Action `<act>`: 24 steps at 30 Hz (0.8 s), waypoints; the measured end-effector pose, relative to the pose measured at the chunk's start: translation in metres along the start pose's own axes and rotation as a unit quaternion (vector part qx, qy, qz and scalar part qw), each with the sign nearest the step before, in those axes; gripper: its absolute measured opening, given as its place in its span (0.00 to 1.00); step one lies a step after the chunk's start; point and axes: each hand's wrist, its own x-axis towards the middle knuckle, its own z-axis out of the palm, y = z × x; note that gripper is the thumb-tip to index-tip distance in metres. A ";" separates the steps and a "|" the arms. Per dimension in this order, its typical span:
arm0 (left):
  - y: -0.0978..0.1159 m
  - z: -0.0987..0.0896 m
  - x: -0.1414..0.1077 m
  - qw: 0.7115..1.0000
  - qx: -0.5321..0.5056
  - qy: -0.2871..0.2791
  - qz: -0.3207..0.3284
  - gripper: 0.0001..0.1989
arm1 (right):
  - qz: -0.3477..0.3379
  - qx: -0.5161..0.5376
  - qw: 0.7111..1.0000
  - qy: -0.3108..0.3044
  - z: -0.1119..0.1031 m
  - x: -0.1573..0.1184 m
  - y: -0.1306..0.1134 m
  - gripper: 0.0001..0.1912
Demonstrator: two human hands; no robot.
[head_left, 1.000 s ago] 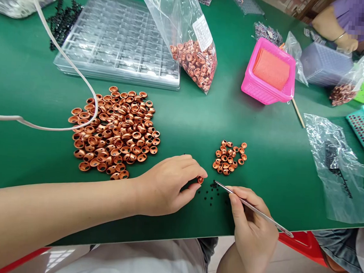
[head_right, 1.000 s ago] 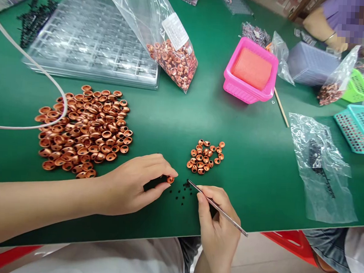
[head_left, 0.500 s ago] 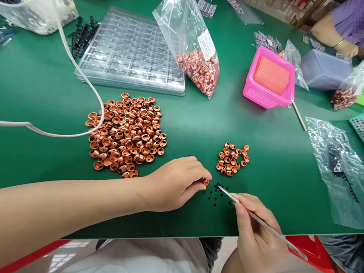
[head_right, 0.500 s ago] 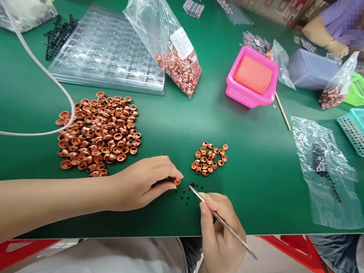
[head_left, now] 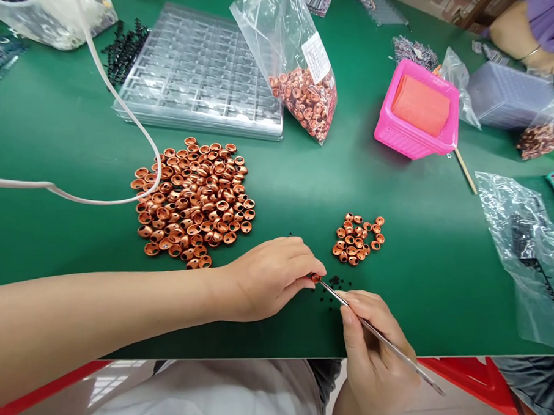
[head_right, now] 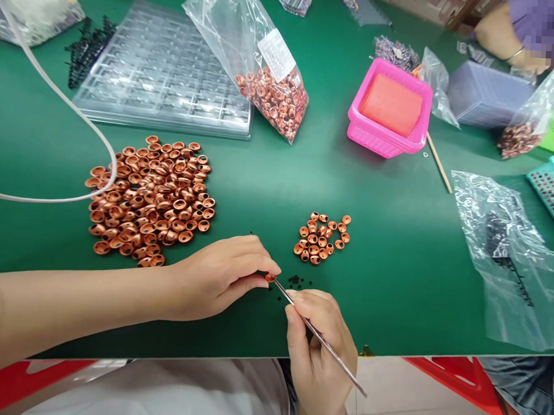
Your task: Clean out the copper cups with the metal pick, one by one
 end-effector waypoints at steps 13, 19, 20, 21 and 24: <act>0.000 -0.001 0.000 1.000 -0.014 -0.010 -0.008 0.07 | 0.008 -0.015 1.000 -0.006 0.002 -0.002 -0.002 0.13; 0.000 -0.001 0.001 1.000 -0.017 -0.007 -0.004 0.07 | -0.004 -0.010 1.000 -0.003 0.002 -0.001 -0.001 0.14; 0.000 -0.001 0.001 1.000 -0.015 -0.007 -0.002 0.07 | -0.005 -0.007 1.000 -0.004 0.002 -0.001 -0.001 0.15; -0.001 0.000 0.001 1.000 -0.013 -0.007 0.001 0.07 | -0.008 -0.004 1.000 -0.006 0.002 0.000 -0.001 0.15; -0.002 0.001 0.000 1.000 -0.011 -0.005 0.004 0.07 | -0.021 0.003 1.000 -0.014 0.001 0.000 -0.001 0.16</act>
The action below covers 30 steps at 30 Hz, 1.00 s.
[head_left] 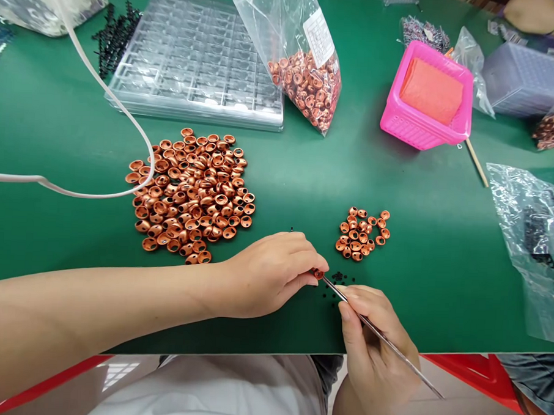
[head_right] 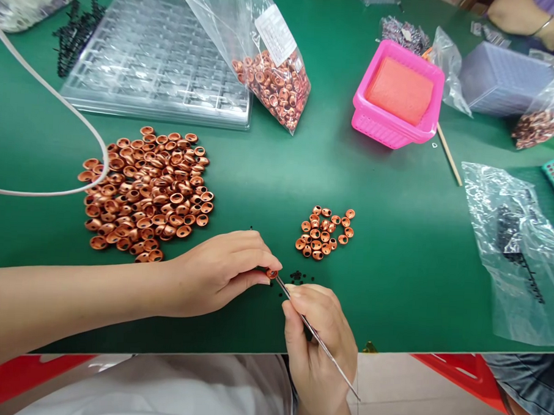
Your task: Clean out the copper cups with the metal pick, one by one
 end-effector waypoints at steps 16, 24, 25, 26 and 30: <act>0.000 0.000 0.000 1.000 -0.007 0.000 -0.006 0.07 | -0.033 0.007 0.999 -0.009 -0.003 0.000 0.005 0.18; 0.001 -0.001 0.001 1.000 -0.005 0.005 -0.001 0.07 | -0.014 0.004 1.000 -0.003 -0.001 -0.001 0.003 0.17; 0.001 -0.001 0.001 1.000 -0.005 0.005 0.000 0.07 | -0.013 0.003 1.000 -0.005 -0.001 -0.001 0.003 0.17; 0.001 -0.001 0.001 1.000 -0.005 0.007 0.002 0.06 | -0.013 0.002 1.000 -0.008 -0.002 -0.001 0.003 0.16; 0.001 0.000 0.000 1.000 0.000 0.016 0.014 0.06 | -0.004 -0.005 1.000 -0.009 -0.002 -0.002 0.004 0.15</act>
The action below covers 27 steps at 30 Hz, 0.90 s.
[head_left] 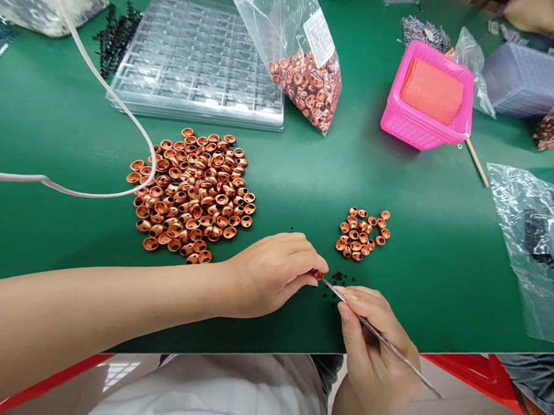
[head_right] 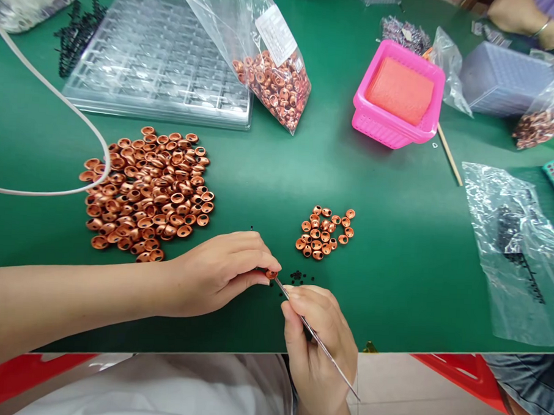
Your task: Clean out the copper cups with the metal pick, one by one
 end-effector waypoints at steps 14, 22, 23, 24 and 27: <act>0.012 0.000 -0.005 0.999 -0.009 0.016 0.038 0.07 | -0.029 0.069 0.997 0.017 -0.004 -0.004 0.002 0.18; 0.014 0.001 -0.007 0.999 -0.013 0.018 0.027 0.07 | -0.053 0.043 0.997 -0.032 -0.007 -0.003 0.000 0.20; 0.014 0.001 -0.007 0.999 -0.017 0.019 0.024 0.07 | -0.053 0.038 0.997 -0.035 -0.008 -0.003 0.000 0.20; 0.014 0.001 -0.007 0.999 -0.021 0.021 0.021 0.07 | -0.051 0.032 0.997 -0.037 -0.008 -0.003 0.001 0.20; 0.013 0.002 -0.006 0.999 -0.037 0.024 0.015 0.07 | -0.047 0.019 0.998 -0.040 -0.010 -0.003 0.002 0.21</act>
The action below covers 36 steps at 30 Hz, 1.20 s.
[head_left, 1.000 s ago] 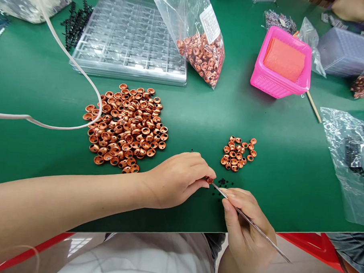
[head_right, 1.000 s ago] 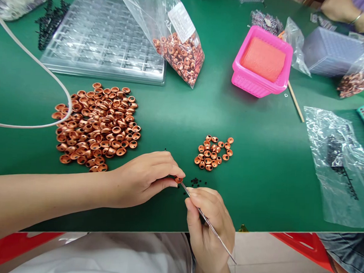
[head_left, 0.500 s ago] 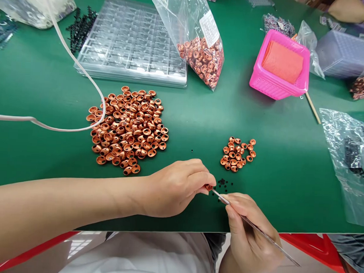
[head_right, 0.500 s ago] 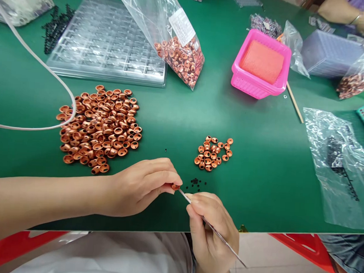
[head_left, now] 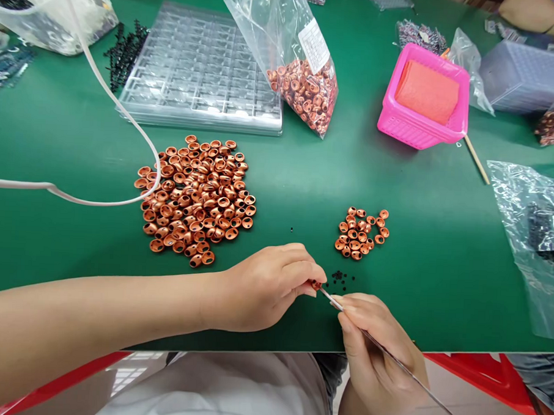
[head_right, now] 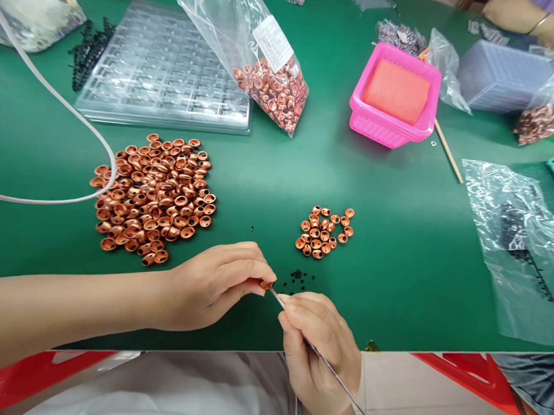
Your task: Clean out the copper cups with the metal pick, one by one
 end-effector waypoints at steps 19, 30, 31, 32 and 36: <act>-0.007 0.000 0.004 0.999 -0.029 -0.006 -0.042 0.08 | 0.027 -0.010 0.998 0.048 0.008 0.001 -0.001 0.17; -0.007 0.000 0.004 0.999 -0.024 -0.010 -0.046 0.07 | 0.024 0.003 0.999 0.048 0.009 0.001 -0.002 0.18; -0.007 0.000 0.004 0.999 -0.024 -0.009 -0.046 0.07 | 0.024 0.007 0.998 0.055 0.010 0.001 -0.002 0.18; -0.006 0.000 0.004 0.999 -0.024 -0.009 -0.046 0.07 | 0.024 0.010 0.998 0.064 0.010 0.001 -0.002 0.18; -0.006 0.000 0.004 0.998 -0.019 -0.010 -0.054 0.07 | 0.023 0.010 0.996 0.081 0.012 0.001 -0.002 0.18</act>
